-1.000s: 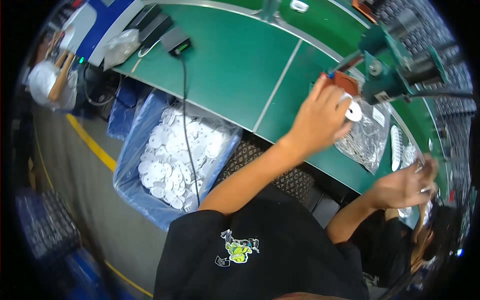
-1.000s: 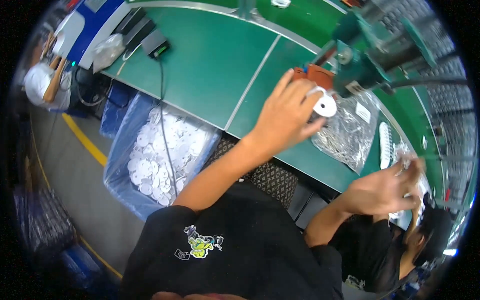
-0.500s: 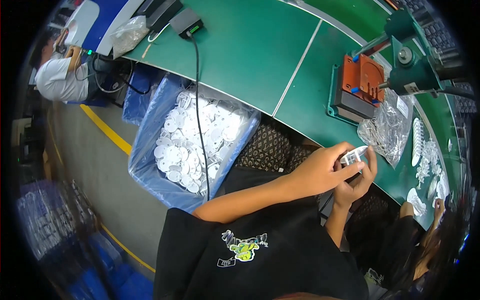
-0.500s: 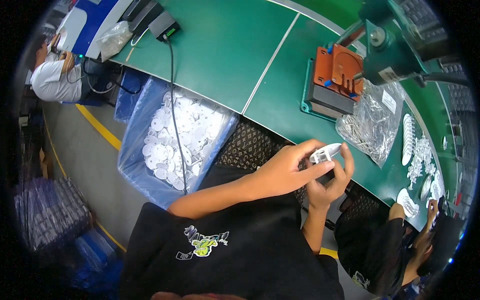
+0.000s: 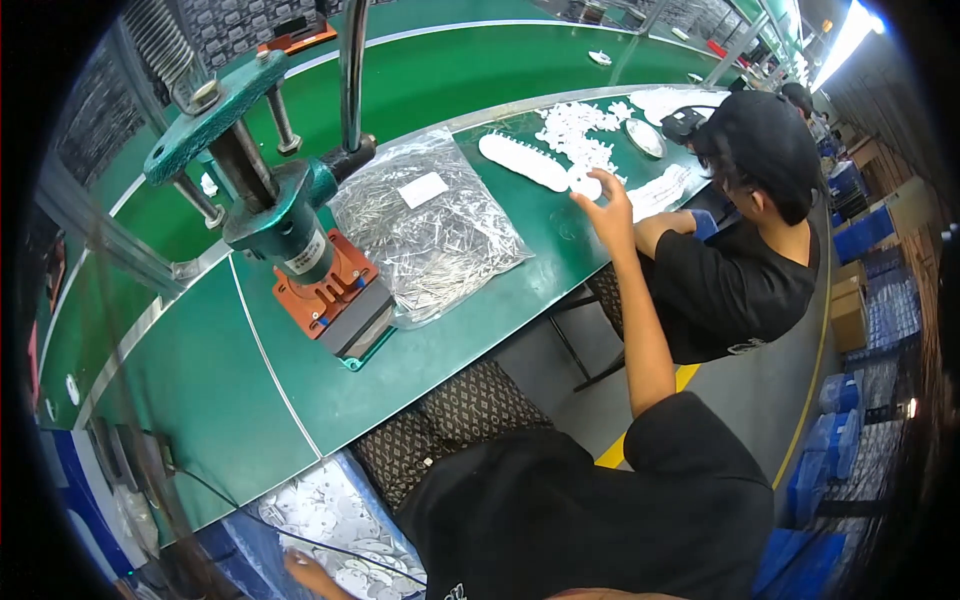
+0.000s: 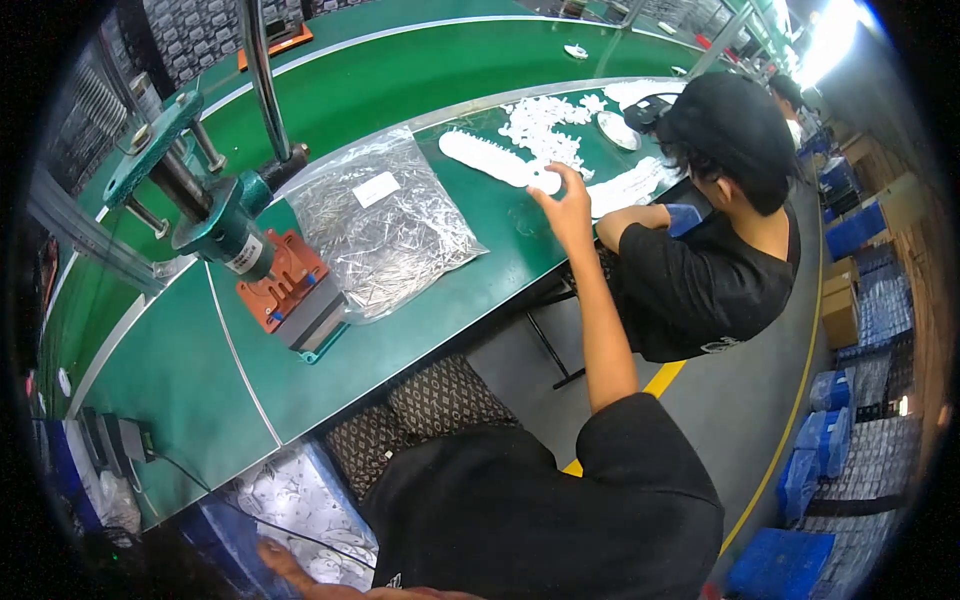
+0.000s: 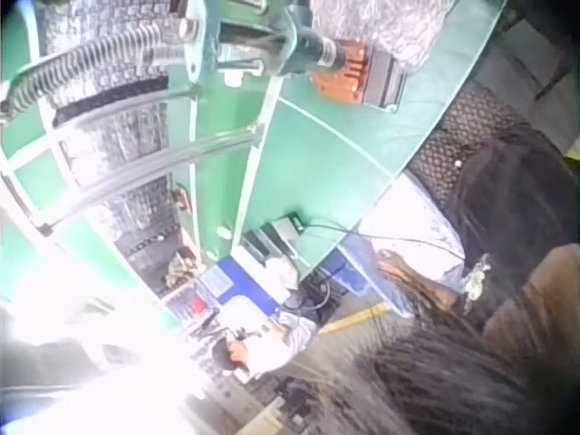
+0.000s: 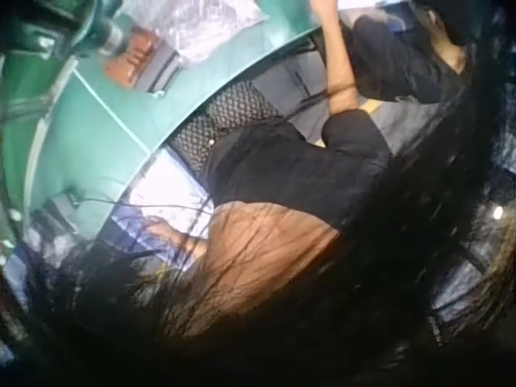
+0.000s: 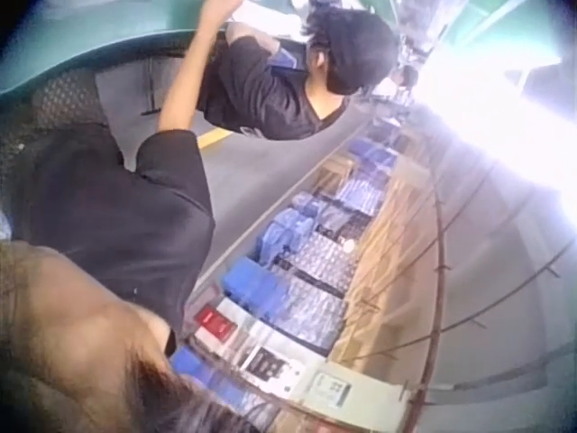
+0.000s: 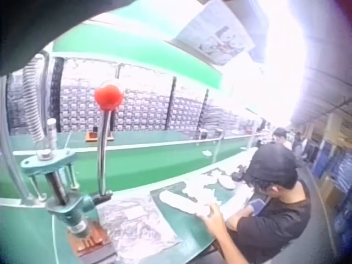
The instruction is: The person assembles small circular plastic components and metal pins by hand, using a manual press machine to join them.
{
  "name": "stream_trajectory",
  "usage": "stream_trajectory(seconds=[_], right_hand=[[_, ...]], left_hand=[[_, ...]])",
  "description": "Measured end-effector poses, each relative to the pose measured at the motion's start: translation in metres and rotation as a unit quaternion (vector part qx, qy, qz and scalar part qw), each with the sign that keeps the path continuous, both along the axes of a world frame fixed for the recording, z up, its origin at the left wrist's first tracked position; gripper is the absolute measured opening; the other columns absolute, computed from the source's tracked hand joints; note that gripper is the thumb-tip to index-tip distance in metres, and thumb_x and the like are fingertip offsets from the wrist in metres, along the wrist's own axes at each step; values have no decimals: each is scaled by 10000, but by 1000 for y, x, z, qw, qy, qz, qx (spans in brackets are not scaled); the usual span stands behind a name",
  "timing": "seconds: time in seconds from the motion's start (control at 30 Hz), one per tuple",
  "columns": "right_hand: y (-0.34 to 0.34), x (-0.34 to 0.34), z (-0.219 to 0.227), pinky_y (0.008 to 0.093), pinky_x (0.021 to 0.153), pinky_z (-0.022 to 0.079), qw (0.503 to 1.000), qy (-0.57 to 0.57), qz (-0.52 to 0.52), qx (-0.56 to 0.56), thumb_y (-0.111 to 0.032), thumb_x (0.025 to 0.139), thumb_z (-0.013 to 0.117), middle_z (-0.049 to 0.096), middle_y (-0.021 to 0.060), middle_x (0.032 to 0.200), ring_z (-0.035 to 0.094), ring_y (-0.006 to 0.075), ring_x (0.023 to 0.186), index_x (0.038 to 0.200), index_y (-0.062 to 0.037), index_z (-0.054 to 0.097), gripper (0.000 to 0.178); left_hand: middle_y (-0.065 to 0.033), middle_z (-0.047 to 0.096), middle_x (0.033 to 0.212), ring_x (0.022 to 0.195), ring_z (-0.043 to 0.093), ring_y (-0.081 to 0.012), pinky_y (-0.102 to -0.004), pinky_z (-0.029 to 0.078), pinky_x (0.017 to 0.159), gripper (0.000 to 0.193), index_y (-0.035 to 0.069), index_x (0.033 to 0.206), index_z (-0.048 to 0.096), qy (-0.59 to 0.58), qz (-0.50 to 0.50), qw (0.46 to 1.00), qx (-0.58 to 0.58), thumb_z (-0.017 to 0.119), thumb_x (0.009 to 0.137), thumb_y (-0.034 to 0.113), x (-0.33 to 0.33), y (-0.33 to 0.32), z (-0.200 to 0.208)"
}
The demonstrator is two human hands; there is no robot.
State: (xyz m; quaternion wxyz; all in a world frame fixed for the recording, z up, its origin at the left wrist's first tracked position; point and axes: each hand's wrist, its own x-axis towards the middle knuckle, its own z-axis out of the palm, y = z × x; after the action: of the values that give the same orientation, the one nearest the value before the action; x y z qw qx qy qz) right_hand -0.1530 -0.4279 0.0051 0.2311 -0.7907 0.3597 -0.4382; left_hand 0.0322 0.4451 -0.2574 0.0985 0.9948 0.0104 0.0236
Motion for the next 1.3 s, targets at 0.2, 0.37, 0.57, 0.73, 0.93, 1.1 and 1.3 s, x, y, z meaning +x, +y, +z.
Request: stream_trajectory(seconds=[0.2, 0.37, 0.57, 0.73, 0.93, 1.1, 1.3], right_hand=[[-33, 14, -27, 370, 930, 468, 999, 32, 30, 14, -205, 719, 825, 647, 176, 1142, 612, 298, 1071, 1106, -20, 630, 471], [-23, 22, -28, 389, 930, 468, 999, 35, -11, 6, -210, 701, 831, 640, 169, 1105, 604, 319, 1057, 1079, -35, 640, 458], [-25, 31, -42, 416, 993, 418, 999, 40, -2, -26, -253, 690, 842, 622, 165, 1151, 548, 344, 1124, 1098, -30, 629, 512], [62, 34, 1, 402, 906, 465, 987, -43, 2, -156, -139, 761, 786, 628, 146, 1121, 584, 310, 1040, 1018, -16, 629, 325], [171, 77, 14, 375, 785, 499, 947, 40, 313, -58, -81, 792, 724, 617, 104, 937, 607, 277, 893, 914, -22, 654, 153], [195, 103, 6, 410, 762, 498, 951, 133, 249, -131, -95, 811, 671, 584, 120, 906, 592, 292, 885, 896, -18, 650, 117], [193, 98, 13, 406, 771, 510, 925, 251, 232, -165, -49, 816, 677, 616, 117, 903, 615, 322, 853, 909, -8, 655, 104]], left_hand=[[-273, 592, 1202, 1070, 583, -414, -545, 442, 906, 547, -32, 1268, 543, -1, -30, 999, -25, 620, 805, 249, -78, -22, -96], [-252, 635, 1073, 885, 623, -395, -488, 499, 812, 492, -40, 1197, 579, -55, -64, 993, 79, 617, 824, 279, -81, -2, -106], [-268, 618, 1163, 938, 629, -377, -511, 497, 827, 556, -29, 1230, 564, 71, 136, 973, -172, 638, 830, 351, -75, 17, -106], [-253, 653, 1069, 996, 616, -304, -376, 472, 908, 314, -93, 1142, 601, -13, 11, 998, -66, 626, 932, 140, -81, -8, -7], [-186, 649, 1122, 1001, 613, -244, -356, 477, 908, 295, -75, 1137, 581, -153, 110, 939, -289, 615, 958, 157, -37, -117, 172], [-154, 682, 1074, 953, 636, -209, -322, 501, 873, 210, -74, 1122, 639, -237, -37, 933, -268, 562, 961, 37, -20, -263, 280], [-131, 676, 996, 845, 652, -180, -302, 536, 782, 205, -73, 1112, 607, -196, 32, 892, -407, 594, 953, 55, 44, -289, 266]])
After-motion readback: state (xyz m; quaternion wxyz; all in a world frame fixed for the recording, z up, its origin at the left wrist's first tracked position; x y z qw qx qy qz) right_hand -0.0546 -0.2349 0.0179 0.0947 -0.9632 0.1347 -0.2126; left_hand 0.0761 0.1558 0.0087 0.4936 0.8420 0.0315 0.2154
